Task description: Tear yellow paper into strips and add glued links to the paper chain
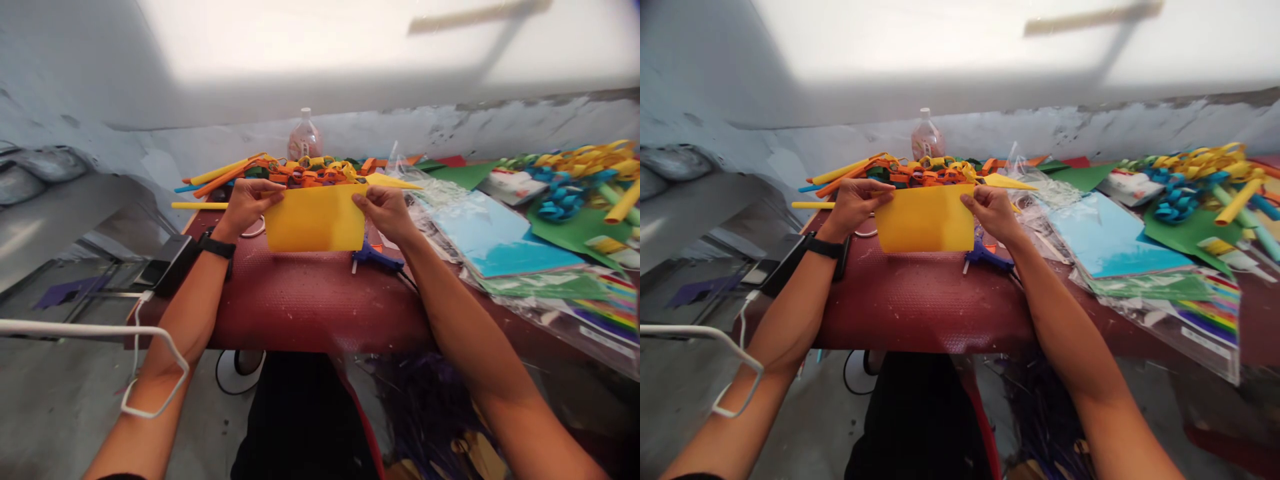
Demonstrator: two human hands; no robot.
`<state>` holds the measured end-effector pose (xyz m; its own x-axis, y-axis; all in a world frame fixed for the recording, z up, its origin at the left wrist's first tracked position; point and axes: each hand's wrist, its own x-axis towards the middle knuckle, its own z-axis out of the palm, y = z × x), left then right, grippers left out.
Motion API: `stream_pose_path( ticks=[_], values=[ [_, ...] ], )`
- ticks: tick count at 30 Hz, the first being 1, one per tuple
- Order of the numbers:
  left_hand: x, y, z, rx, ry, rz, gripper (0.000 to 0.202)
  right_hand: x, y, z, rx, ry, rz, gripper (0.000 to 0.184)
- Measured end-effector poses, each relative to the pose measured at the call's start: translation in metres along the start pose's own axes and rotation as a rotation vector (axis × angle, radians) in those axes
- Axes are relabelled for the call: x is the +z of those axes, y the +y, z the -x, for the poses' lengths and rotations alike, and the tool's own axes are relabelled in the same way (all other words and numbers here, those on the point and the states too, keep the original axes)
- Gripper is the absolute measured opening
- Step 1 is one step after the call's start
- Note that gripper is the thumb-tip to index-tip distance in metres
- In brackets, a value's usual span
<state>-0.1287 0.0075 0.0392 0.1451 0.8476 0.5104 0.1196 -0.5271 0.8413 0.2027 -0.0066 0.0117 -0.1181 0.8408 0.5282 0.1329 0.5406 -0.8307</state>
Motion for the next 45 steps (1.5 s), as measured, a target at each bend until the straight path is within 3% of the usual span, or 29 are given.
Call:
stream_pose_path(
  ticks=[24, 45],
  values=[
    [-0.0014, -0.0009, 0.0001, -0.007, -0.008, -0.010, 0.037, 0.0026, -0.0062, 0.0009, 0.026, 0.019, 0.043, 0.070],
    [-0.0015, 0.0016, 0.0010, -0.010, -0.007, -0.044, 0.049, 0.0006, -0.0069, 0.0016, -0.002, -0.002, 0.088, 0.074]
  ],
)
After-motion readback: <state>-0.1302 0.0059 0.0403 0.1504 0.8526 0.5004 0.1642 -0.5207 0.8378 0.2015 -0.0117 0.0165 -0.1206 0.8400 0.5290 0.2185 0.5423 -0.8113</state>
